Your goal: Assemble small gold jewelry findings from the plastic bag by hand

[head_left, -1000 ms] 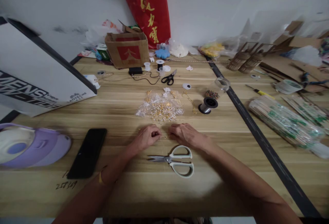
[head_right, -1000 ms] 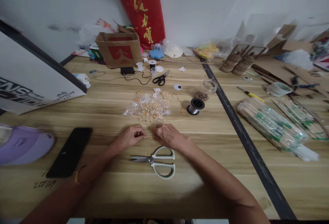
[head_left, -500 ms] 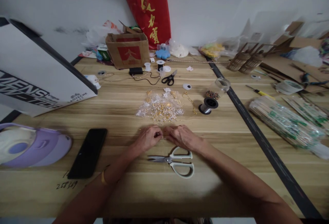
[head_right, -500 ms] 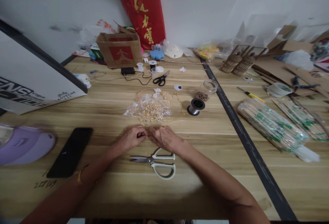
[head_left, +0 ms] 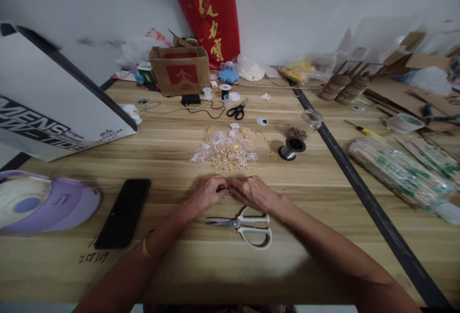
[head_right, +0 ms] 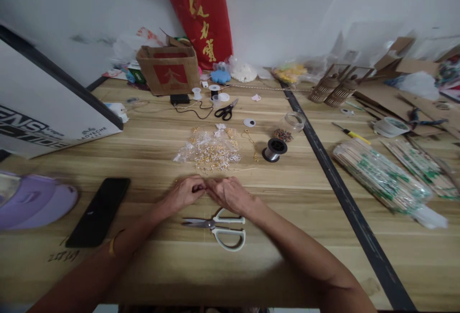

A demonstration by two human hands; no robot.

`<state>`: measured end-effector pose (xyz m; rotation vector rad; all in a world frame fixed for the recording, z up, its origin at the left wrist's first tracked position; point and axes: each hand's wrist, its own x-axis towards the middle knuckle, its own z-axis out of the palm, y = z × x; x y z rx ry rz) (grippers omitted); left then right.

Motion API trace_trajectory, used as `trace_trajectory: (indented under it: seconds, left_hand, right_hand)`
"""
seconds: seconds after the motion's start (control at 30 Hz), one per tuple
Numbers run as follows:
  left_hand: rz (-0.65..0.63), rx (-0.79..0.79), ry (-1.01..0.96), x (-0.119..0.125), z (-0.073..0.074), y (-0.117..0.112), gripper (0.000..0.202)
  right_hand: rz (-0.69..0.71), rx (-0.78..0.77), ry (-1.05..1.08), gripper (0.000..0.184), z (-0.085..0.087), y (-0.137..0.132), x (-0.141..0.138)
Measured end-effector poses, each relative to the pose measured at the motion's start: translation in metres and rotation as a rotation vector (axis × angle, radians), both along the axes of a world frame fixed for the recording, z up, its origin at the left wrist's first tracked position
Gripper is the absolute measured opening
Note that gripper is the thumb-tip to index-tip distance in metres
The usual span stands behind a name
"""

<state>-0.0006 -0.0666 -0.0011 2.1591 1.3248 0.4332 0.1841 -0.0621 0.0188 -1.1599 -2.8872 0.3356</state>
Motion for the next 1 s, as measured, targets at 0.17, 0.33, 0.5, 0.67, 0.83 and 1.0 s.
trace_trajectory:
  seconds: [0.17,0.33,0.5,0.67,0.83,1.0]
  left_hand:
    - [-0.001,0.011,-0.010,0.0008,0.0006,0.0005,0.013]
    - [0.003,-0.005,-0.007,0.0000,-0.0003,0.0011,0.013]
    - [0.004,0.003,-0.006,0.0000,-0.0002,0.0007,0.012]
    - [0.020,-0.019,-0.023,0.0004,0.0001,0.0003,0.012]
    - [0.022,-0.032,-0.058,0.0003,-0.0022,0.0004,0.009]
    - [0.029,-0.040,-0.074,-0.0017,-0.0046,0.0007,0.011]
  right_hand:
    - [-0.005,-0.008,-0.016,0.023,-0.0011,-0.0015,-0.0018]
    - [0.016,-0.004,-0.006,0.022,-0.0039,-0.0011,-0.0011]
    - [0.024,0.000,-0.017,0.020,-0.0039,-0.0009,-0.0008]
    - [0.019,-0.021,0.010,0.020,-0.0019,0.0001,-0.0003]
    - [0.032,-0.049,0.051,0.021,0.0029,0.0019,0.0013]
    - [-0.013,-0.097,0.044,0.024,0.0056,0.0062,0.0047]
